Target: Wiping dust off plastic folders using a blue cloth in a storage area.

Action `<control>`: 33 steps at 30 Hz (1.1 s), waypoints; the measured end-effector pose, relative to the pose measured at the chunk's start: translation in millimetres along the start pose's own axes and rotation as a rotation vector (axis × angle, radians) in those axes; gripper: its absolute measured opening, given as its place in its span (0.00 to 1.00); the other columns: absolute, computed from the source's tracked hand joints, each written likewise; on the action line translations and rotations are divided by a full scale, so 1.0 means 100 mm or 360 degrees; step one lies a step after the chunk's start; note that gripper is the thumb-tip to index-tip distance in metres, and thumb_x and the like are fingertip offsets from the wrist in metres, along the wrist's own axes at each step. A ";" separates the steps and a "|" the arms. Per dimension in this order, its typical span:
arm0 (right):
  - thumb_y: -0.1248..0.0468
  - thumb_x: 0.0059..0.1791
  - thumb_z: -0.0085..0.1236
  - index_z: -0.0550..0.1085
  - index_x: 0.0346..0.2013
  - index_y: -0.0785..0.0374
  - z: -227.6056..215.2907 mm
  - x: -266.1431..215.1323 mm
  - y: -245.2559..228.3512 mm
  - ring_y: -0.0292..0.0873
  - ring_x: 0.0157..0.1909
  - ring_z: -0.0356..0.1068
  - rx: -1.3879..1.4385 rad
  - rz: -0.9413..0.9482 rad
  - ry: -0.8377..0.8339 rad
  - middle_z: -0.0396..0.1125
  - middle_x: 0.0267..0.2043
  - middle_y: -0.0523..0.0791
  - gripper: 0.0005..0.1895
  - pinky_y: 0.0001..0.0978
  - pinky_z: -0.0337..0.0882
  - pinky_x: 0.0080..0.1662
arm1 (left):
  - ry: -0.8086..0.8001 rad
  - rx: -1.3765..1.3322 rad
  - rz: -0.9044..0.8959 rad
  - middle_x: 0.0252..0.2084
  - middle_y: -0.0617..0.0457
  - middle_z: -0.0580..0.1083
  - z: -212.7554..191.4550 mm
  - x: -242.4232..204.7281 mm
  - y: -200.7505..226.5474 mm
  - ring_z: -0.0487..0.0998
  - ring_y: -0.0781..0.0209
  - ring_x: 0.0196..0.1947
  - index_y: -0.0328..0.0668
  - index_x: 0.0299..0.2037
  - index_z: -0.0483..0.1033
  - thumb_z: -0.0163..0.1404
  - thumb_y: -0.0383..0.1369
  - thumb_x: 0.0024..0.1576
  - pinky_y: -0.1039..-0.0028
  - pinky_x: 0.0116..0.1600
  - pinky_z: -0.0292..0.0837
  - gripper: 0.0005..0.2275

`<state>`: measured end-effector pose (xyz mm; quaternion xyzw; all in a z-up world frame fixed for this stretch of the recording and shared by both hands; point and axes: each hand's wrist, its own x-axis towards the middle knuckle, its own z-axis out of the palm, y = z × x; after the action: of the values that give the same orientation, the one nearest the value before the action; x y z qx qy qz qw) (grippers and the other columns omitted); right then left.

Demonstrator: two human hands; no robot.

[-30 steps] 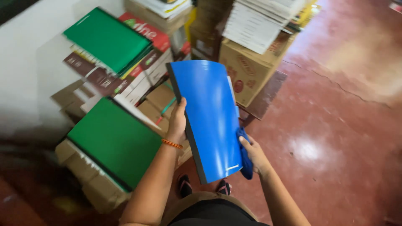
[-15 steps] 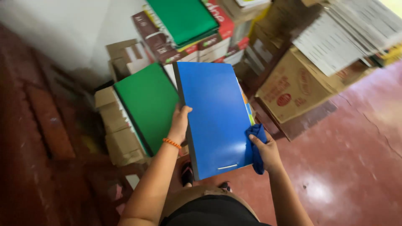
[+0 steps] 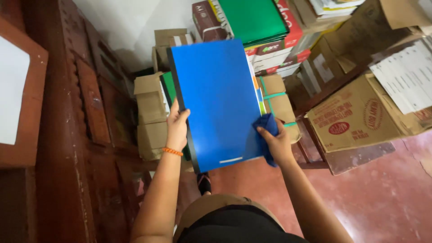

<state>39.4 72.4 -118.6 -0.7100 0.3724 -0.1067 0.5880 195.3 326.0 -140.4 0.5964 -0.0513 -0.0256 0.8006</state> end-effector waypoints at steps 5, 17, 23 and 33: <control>0.56 0.41 0.74 0.74 0.58 0.49 0.40 0.23 -0.16 0.50 0.47 0.72 -0.0077 -0.0071 -0.0060 0.72 0.45 0.52 0.31 0.43 0.72 0.48 | 0.0059 0.0205 -0.0027 0.73 0.50 0.60 -0.20 0.28 0.05 0.61 0.60 0.70 0.52 0.74 0.57 0.46 0.23 0.62 0.61 0.72 0.57 0.29; 0.38 0.45 0.61 0.60 0.71 0.35 0.97 0.63 0.81 0.59 0.59 0.70 -0.1407 -0.0294 -0.0294 0.65 0.56 0.51 0.40 0.51 0.72 0.58 | -0.0091 0.2000 -0.0491 0.70 0.25 0.52 -0.81 0.62 -1.78 0.59 0.28 0.69 0.30 0.75 0.30 0.55 0.51 0.55 0.48 0.71 0.57 0.51; 0.35 0.45 0.58 0.58 0.71 0.30 1.02 0.73 0.87 0.57 0.61 0.69 -0.1673 -0.0181 -0.0371 0.64 0.59 0.47 0.40 0.52 0.72 0.59 | -0.0099 0.2464 -0.0796 0.71 0.28 0.50 -0.58 0.59 -1.42 0.56 0.28 0.68 0.34 0.75 0.27 0.53 0.60 0.53 0.47 0.68 0.59 0.55; 0.35 0.45 0.58 0.58 0.71 0.36 1.23 0.93 0.93 0.51 0.59 0.70 -0.2378 -0.0197 -0.0374 0.67 0.56 0.46 0.42 0.55 0.72 0.52 | -0.1159 0.2944 -0.0704 0.80 0.56 0.27 -0.12 0.67 -0.84 0.28 0.45 0.78 0.61 0.77 0.28 0.38 0.35 0.67 0.35 0.73 0.30 0.33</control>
<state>139.7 102.0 -265.2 -0.9459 0.2400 0.2174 -0.0206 265.0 306.6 -220.4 0.9337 -0.1802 -0.3032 -0.0613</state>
